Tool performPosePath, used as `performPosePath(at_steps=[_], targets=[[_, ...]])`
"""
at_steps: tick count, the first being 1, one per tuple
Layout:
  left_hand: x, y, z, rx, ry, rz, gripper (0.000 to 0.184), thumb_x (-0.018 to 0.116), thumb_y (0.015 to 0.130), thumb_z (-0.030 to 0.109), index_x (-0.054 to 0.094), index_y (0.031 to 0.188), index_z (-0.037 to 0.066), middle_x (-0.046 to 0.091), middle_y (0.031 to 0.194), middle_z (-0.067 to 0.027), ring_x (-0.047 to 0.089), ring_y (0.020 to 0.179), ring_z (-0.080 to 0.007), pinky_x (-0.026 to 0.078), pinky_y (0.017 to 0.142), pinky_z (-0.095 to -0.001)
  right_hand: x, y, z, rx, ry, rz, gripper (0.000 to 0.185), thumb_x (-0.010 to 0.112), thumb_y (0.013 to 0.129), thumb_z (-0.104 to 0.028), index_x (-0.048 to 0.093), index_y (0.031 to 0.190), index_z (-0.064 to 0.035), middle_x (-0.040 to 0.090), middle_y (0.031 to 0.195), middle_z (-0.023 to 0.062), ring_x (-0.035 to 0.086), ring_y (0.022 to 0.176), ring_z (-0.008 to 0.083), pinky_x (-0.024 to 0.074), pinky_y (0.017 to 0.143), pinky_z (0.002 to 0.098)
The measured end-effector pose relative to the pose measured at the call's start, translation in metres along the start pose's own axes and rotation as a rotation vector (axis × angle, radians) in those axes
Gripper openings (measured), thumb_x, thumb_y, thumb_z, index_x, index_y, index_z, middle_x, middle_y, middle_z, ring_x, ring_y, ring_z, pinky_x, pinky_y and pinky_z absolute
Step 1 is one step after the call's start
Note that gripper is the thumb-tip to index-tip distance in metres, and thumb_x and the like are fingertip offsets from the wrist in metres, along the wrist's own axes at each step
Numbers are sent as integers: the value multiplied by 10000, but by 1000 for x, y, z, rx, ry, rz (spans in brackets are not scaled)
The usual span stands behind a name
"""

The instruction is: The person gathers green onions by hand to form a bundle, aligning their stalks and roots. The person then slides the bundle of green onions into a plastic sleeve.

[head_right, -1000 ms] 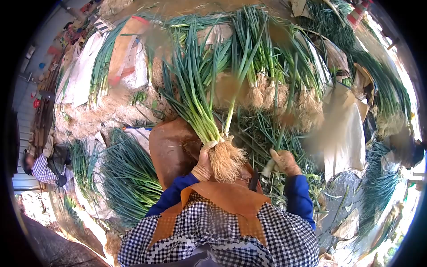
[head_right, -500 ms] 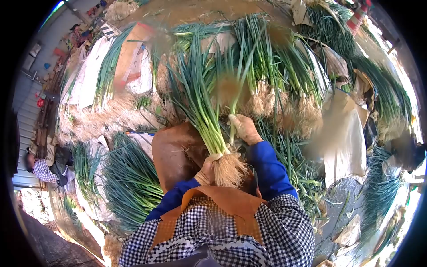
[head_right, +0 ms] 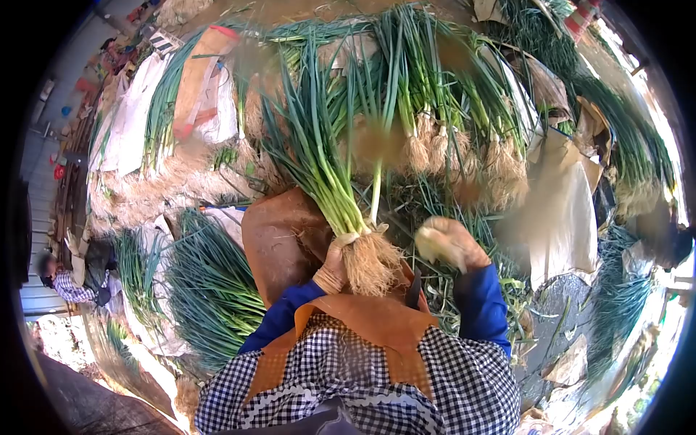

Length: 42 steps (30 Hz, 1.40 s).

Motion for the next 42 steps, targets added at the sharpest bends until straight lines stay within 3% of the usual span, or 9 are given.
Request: performPosePath(at_steps=[3,11,17,23,26,29,32,37,42], targets=[[26,-15,7,-24,-26,-126,552,536,783,258,383,1263,34,403,1329,-215,504,1090,-301,436,925,-434,-31,46,68,-286,-999,447,350,457,940,-270,542,1176,-26,579,1059,90,551,960,204,428,888,325],[-15,-23,20,3,-256,-168,504,517,809,350,485,1150,-20,587,1024,-199,595,864,-306,514,746,-428,92,117,77,-139,441,17,308,540,906,-249,551,1061,17,592,928,14,556,793,124,476,698,266],[13,-39,30,-36,-242,-210,570,501,814,394,468,1186,-37,581,1042,-218,611,781,-286,535,676,-362,36,42,25,-579,-708,289,327,623,824,-193,533,536,-66,433,479,93,420,456,264,348,490,385],[0,-41,38,-47,-230,-247,583,498,813,391,454,1215,-30,580,1051,-221,607,742,-280,537,644,-346,-77,16,92,140,-1550,532,318,614,828,-283,607,578,-87,595,559,85,573,495,245,455,480,351],[6,-36,32,-77,-181,-264,591,496,812,390,447,1229,-26,579,1055,-222,606,722,-277,539,627,-338,18,56,41,-283,-414,275,402,502,901,-349,558,1131,-24,574,1121,159,522,1079,273,390,939,344],[4,-35,36,-76,-152,-282,596,495,812,389,442,1238,-24,579,1058,-223,604,709,-275,539,616,-333,67,75,55,-51,15,-267,449,499,902,-416,547,1122,-28,587,1032,100,512,1039,240,366,945,313],[-1,-41,50,-15,-110,-166,570,521,801,377,454,1225,2,579,1061,-209,600,766,-268,542,572,-358,43,56,44,155,-241,-237,396,558,873,-423,623,786,-42,550,663,9,515,637,137,439,627,278],[-7,-42,43,-111,-174,-248,524,552,782,338,487,1182,5,564,1098,-175,573,953,-280,497,827,-402,-55,53,91,289,-1428,196,301,523,888,-312,630,962,-40,644,919,144,632,837,206,500,725,310],[6,-29,25,-58,34,-20,504,536,795,237,448,1206,-40,558,1099,-165,567,967,-254,465,890,-383,63,115,69,-143,-157,64,515,470,926,-343,405,1294,11,480,1279,161,456,1176,231,351,988,333]])
Point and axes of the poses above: each hand's wrist, its own y-axis towards the middle knuckle, its own x-axis out of the palm, z = x × y, the point moved 3 cm from there along y, towards the middle knuckle
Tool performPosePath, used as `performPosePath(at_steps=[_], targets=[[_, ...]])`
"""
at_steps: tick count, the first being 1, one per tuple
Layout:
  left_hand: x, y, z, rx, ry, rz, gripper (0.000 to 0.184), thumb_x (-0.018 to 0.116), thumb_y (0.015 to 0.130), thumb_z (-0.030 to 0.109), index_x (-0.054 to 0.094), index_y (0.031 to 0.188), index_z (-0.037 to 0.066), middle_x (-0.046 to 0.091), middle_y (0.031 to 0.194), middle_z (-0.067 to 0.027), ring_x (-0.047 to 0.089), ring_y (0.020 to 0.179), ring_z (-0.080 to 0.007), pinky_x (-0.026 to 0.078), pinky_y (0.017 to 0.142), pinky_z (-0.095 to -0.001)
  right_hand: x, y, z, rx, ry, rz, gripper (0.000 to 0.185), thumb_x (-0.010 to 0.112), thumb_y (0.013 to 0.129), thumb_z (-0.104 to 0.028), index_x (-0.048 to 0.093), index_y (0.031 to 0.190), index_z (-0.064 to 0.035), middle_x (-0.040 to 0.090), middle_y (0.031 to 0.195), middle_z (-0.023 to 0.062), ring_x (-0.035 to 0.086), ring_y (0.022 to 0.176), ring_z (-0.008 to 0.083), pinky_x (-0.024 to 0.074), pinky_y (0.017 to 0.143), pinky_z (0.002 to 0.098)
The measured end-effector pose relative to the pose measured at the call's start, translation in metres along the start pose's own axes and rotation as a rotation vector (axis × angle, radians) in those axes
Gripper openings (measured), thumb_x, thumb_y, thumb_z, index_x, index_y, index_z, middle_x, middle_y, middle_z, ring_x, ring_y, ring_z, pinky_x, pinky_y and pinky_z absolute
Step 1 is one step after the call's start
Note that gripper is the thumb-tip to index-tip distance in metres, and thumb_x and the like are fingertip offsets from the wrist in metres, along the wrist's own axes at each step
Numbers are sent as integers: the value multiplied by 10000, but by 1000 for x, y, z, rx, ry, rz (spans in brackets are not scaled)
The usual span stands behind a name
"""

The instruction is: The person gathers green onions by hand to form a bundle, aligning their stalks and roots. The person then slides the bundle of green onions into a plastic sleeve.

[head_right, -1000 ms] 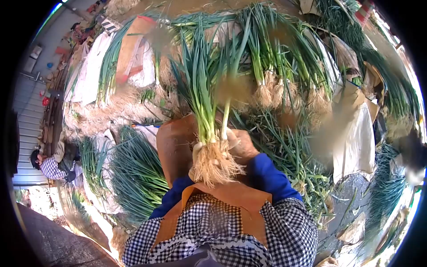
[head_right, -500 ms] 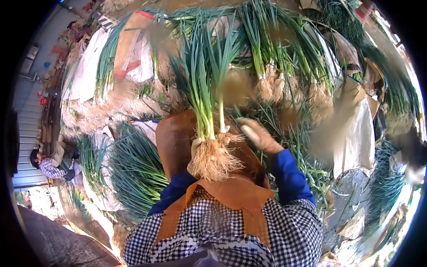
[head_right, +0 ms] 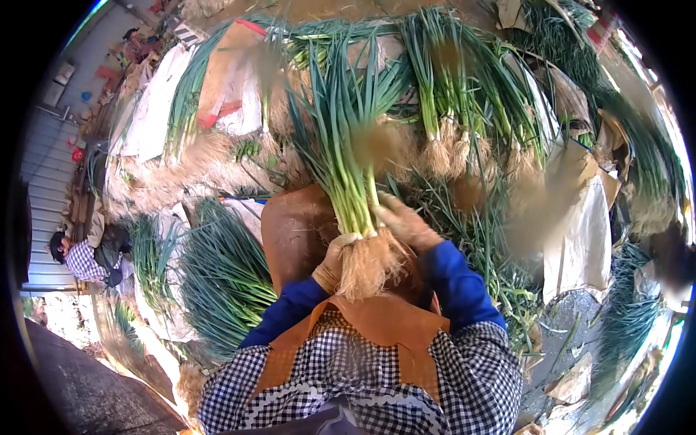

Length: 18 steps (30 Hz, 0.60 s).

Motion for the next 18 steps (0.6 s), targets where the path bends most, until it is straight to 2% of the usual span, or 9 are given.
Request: performPosePath(at_steps=[1,4,5,8,11,13,14,17,18], targets=[[-7,3,3,39,-70,-31,383,558,781,142,499,1122,-24,586,1034,-144,597,921,-261,487,863,-401,11,-5,-48,-92,80,-139,508,500,897,-310,418,1275,19,426,1321,189,426,1206,287,337,1002,385],[-9,-6,12,143,-57,35,367,563,782,133,502,1110,-21,584,1027,-141,597,914,-259,492,858,-402,26,4,-44,-496,-787,35,496,514,832,-195,424,1270,19,429,1268,245,429,1160,385,356,980,417],[-3,-11,15,112,-65,25,366,565,783,141,505,1106,-22,583,1022,-140,590,928,-262,495,857,-402,25,2,-31,-549,-817,31,552,528,860,-253,363,1320,4,446,1265,213,457,1150,336,388,956,403],[34,-17,25,160,-68,-30,405,549,802,176,483,1147,-25,582,1044,-153,584,953,-290,497,855,-433,7,-12,-81,80,504,-68,703,525,884,-437,241,1404,-58,360,1377,127,373,1237,245,310,1031,375],[56,-27,42,242,-148,-144,424,546,809,193,478,1166,-23,587,1053,-155,589,944,-291,496,849,-447,27,-16,-35,305,567,-454,544,440,930,-408,385,1308,-21,405,1321,121,423,1157,214,357,989,340],[72,-41,60,281,-178,-192,424,544,811,197,477,1170,-19,589,1051,-151,590,942,-286,497,844,-443,24,-50,-74,123,384,-695,251,448,932,-247,545,820,-45,549,706,30,528,641,157,486,681,311],[80,-47,70,302,-198,-217,424,544,813,198,477,1172,-17,590,1051,-150,590,941,-284,497,842,-441,14,-57,-83,-148,479,-495,304,452,923,-252,575,738,-46,527,578,45,530,553,173,487,628,354],[102,-68,93,349,-255,-269,425,542,816,203,476,1178,-12,592,1049,-144,591,937,-276,499,834,-435,-59,-83,-75,-813,694,-157,277,518,888,-198,515,631,-94,496,587,21,450,482,123,384,445,252],[109,-71,99,365,-272,-281,426,541,817,205,476,1179,-10,593,1048,-142,591,936,-273,499,832,-433,-90,-90,-64,-717,715,-126,310,478,906,-242,545,640,-96,536,608,39,504,525,146,424,544,290]])
Point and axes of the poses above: each hand's wrist, its own y-axis towards the middle knuckle, its own x-axis out of the palm, z = x × y, the point moved 3 cm from there along y, towards the middle knuckle
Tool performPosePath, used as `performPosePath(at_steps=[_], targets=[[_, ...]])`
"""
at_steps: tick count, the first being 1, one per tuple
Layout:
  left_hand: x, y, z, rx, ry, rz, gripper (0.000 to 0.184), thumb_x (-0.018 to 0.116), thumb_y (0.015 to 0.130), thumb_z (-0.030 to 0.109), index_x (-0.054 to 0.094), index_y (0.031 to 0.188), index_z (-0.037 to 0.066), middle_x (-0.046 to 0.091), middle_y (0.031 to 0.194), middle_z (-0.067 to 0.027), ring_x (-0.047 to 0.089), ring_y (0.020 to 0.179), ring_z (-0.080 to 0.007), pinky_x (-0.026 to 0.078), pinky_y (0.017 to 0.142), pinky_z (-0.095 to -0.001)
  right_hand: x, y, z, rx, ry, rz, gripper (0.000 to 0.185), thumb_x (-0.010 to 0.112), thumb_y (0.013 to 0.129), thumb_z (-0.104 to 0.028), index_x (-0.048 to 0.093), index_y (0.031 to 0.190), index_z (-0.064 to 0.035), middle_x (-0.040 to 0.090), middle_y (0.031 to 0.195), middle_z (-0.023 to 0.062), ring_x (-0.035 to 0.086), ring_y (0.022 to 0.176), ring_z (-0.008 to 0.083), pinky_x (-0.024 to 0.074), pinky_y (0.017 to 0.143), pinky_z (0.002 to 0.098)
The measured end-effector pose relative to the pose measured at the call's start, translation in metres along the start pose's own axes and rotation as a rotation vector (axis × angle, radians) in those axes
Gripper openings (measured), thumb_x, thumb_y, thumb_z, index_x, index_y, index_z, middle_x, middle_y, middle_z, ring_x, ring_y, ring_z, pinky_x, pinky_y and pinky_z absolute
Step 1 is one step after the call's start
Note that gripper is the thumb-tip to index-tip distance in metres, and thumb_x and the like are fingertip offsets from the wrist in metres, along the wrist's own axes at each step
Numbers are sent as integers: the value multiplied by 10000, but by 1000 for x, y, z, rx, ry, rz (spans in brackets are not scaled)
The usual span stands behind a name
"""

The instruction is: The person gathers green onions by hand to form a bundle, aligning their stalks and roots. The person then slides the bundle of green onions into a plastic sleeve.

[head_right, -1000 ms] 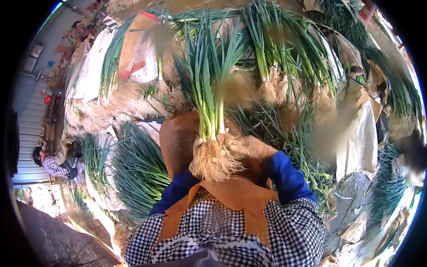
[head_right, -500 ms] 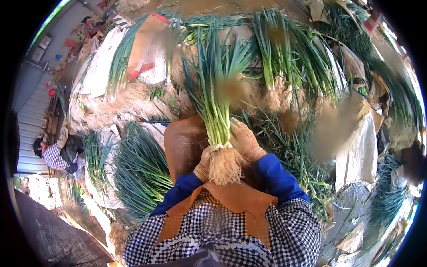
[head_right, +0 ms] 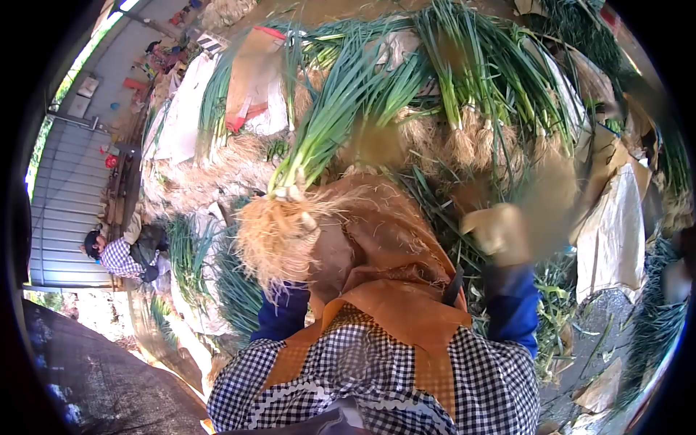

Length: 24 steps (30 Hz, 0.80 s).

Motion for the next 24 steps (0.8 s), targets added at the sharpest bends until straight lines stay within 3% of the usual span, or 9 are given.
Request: performPosePath(at_steps=[3,5,6,7,10,13,15,17,24], targets=[[15,-5,10,33,-36,-19,426,539,821,209,475,1185,-4,595,1046,-137,592,932,-265,500,824,-427,-45,-26,-21,878,-596,575,317,470,913,-317,586,710,-103,594,674,49,566,606,167,465,652,329],[21,-7,12,45,-46,-24,427,537,824,213,474,1189,0,597,1045,-133,593,930,-260,501,820,-423,-44,-15,0,1092,-2024,-116,271,536,885,-276,612,1067,-90,632,1016,134,607,923,243,469,839,352],[23,-8,9,46,-55,-25,427,537,825,214,474,1190,2,598,1044,-131,593,929,-258,501,817,-421,-32,-6,16,609,-1584,189,331,569,865,-274,592,1062,-9,643,982,104,612,895,234,486,781,337],[23,-8,7,49,-68,-28,427,536,826,216,474,1192,4,598,1043,-129,593,928,-255,501,815,-419,-16,13,34,685,-1014,302,439,584,858,-283,530,1197,-9,566,1187,160,545,1090,259,428,920,328],[25,-8,-1,49,-98,-12,428,534,830,220,473,1198,10,601,1041,-124,594,924,-247,502,807,-413,27,83,99,397,-1146,90,560,573,865,-344,433,1284,1,486,1277,184,457,1195,267,355,996,350],[27,-10,-7,56,-103,-5,429,532,834,225,472,1203,16,603,1039,-118,595,921,-239,503,800,-408,51,146,166,662,-658,-108,669,560,859,-439,390,1301,33,408,1324,234,401,1228,315,346,1009,374],[30,-13,-9,56,-99,6,430,530,836,228,471,1207,20,605,1038,-115,596,919,-234,504,795,-404,68,160,175,679,-533,-272,500,514,891,-419,521,1142,13,624,971,131,612,848,186,493,755,316],[31,-19,-5,60,-105,4,430,529,838,232,471,1211,24,607,1037,-111,596,916,-229,505,790,-400,81,164,141,620,-362,-220,363,489,910,-386,586,916,-37,587,712,22,529,571,107,450,541,254],[30,-20,1,47,-166,5,432,524,847,243,468,1224,37,612,1032,-98,598,908,-211,507,773,-386,-48,23,13,332,-229,135,355,394,947,-308,545,708,-93,479,547,-10,413,434,80,368,433,226]])
Point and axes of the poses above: each hand's wrist, its own y-axis towards the middle knuckle, its own x-axis out of the palm, z = x × y, the point moved 3 cm from there along y, towards the middle knuckle
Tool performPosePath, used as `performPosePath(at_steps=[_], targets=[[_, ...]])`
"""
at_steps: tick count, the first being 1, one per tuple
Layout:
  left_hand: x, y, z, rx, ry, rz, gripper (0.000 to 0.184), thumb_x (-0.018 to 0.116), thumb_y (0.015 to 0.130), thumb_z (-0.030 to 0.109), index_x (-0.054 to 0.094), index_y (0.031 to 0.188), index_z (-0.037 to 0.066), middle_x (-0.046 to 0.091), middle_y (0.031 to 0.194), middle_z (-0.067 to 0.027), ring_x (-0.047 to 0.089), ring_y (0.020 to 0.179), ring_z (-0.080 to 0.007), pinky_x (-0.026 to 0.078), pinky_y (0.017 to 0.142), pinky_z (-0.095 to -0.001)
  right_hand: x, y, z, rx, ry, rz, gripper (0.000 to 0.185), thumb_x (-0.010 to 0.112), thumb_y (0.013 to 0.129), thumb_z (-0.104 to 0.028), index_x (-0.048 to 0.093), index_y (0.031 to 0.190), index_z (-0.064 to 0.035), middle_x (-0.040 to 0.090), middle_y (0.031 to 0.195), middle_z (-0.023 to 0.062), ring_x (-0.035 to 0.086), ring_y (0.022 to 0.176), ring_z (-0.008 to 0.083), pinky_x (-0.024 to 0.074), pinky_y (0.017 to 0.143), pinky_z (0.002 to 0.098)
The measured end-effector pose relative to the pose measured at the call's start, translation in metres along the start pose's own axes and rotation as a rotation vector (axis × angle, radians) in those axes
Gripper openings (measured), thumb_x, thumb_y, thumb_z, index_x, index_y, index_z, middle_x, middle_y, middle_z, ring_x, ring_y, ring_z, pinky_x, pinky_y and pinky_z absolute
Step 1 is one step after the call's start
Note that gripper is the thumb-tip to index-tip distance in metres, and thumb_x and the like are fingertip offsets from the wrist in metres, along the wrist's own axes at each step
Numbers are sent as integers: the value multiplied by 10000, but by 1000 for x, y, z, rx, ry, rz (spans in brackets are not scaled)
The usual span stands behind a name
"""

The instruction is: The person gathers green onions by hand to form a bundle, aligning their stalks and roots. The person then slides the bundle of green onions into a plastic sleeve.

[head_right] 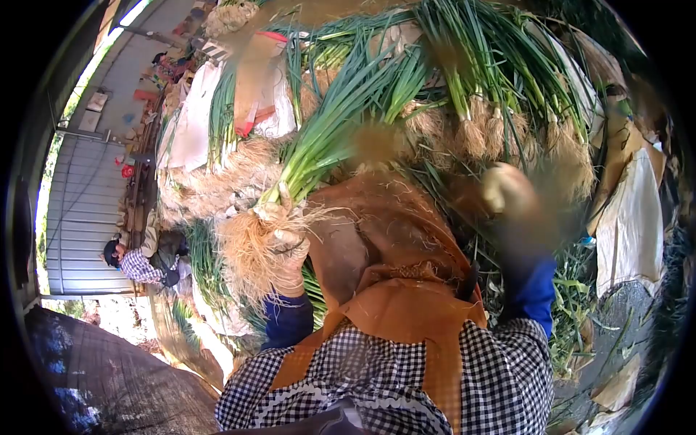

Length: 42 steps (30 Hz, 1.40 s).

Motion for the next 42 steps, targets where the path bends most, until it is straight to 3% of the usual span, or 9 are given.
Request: performPosePath(at_steps=[4,8,11,18,27,32,37,39,42], targets=[[3,6,2,-28,-41,7,434,521,852,249,467,1231,45,615,1030,-91,599,903,-200,509,763,-378,-67,-55,44,934,-1884,-210,409,570,823,-437,639,992,-71,661,818,111,633,708,228,503,631,342],[6,7,-4,-45,-63,17,435,518,857,256,466,1238,53,619,1027,-83,600,899,-190,510,753,-370,66,35,63,233,-962,-12,384,531,885,-390,632,999,-38,657,857,98,621,780,203,494,725,321],[3,1,-10,26,-40,38,440,494,879,270,439,1281,98,617,1055,-51,599,903,-146,491,726,-329,151,110,108,569,79,-129,468,502,901,-430,538,1174,-51,635,937,76,503,626,96,439,606,226],[3,0,-11,75,116,72,544,521,840,187,351,1339,52,628,1030,11,605,894,-112,518,717,-341,184,108,95,183,531,-356,275,434,947,-231,513,755,-50,527,640,36,473,562,107,353,501,243],[-4,-5,-6,104,139,49,544,528,833,195,362,1331,53,622,1042,0,600,906,-123,513,725,-344,192,39,0,420,-253,-601,479,598,811,-468,614,1041,-47,555,676,44,537,588,133,447,546,265],[-8,-21,-10,123,179,72,544,532,829,200,369,1327,54,619,1049,-5,597,913,-129,510,730,-345,222,32,-24,-514,-1106,-77,467,697,661,-467,629,948,-106,474,575,72,524,527,250,430,492,338],[-20,-29,-18,104,210,111,544,537,825,204,375,1322,54,616,1056,-11,594,919,-136,507,734,-347,228,37,-16,-546,-1104,-20,325,678,721,-394,566,762,-92,504,611,67,531,529,230,423,497,342],[-25,-26,-19,92,223,116,544,538,823,206,378,1320,55,614,1059,-13,593,922,-138,506,736,-348,221,19,-21,-814,-894,-557,231,641,787,-298,572,768,-77,526,637,69,540,551,236,430,516,336],[-28,-21,-16,95,231,111,544,541,821,209,381,1318,55,612,1063,-16,591,926,-142,504,739,-348,178,0,-24,-218,-325,-754,160,607,861,-184,581,785,-47,591,697,55,575,571,171,438,506,293]])
Point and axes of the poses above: each hand's wrist, its own y-axis towards the middle knuckle, its own x-axis out of the palm, z = x × y, the point moved 3 cm from there along y, towards the middle knuckle
